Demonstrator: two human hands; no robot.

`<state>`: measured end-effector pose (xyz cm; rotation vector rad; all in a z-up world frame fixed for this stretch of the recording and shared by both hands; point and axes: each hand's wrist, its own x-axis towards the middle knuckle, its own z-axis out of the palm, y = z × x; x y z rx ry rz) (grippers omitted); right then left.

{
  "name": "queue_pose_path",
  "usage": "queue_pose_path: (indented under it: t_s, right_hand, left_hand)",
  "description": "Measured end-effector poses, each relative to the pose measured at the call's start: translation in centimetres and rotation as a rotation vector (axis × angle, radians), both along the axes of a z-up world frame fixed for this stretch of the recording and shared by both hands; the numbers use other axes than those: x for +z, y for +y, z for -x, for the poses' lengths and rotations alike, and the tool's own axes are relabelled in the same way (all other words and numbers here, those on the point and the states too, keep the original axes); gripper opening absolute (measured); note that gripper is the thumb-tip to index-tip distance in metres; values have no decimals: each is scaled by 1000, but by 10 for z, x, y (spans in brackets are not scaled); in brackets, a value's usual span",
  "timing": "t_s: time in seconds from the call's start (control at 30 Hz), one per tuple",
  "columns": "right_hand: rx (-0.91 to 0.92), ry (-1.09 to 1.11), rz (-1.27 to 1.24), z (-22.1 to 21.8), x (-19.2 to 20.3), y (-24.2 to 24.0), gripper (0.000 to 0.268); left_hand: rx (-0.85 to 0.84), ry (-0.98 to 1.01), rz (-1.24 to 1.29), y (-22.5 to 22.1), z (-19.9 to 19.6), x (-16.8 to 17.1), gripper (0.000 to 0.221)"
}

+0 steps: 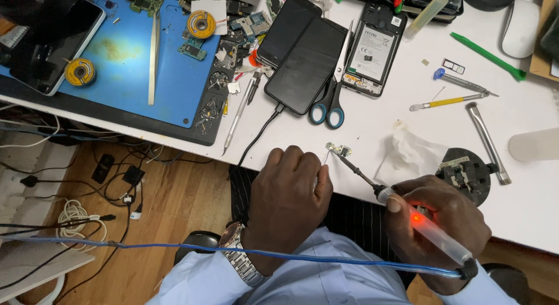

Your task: Cleaning and inspecting a small circuit board using a liquid dispenser and a soldering iron at a repair station.

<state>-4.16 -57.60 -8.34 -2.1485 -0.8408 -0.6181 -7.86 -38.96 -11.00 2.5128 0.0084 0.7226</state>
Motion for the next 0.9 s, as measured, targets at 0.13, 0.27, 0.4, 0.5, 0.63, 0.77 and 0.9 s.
queue_pose_path:
  t_s: [0.13,0.27,0.4,0.5,0.63,0.77,0.9]
  right_hand:
    - [42,-9,3,-2,5,1,18]
    - [-23,0,48,2,0,-3,20]
    - [-55,6,63,1,-4,-4,21]
    - [-73,23,59,2,-6,-6,21]
    - [43,-42,-3,-2,3,3,20]
    - [-83,18,86,0,-2,-3,22]
    - [16,-37,11,-2,-1,-1,20]
  left_hand:
    - [-15,-14,21,1,0,0,20]
    - [-6,-28,13,1,0,3,20]
    - [-11,-29,24,2,0,4,20]
    - [-16,-29,28,2,0,3,20]
    - [-23,-38,26,3,0,4,20]
    - [-7,-22,19,3,0,2,20]
    - [-26,-38,29,3,0,4,20]
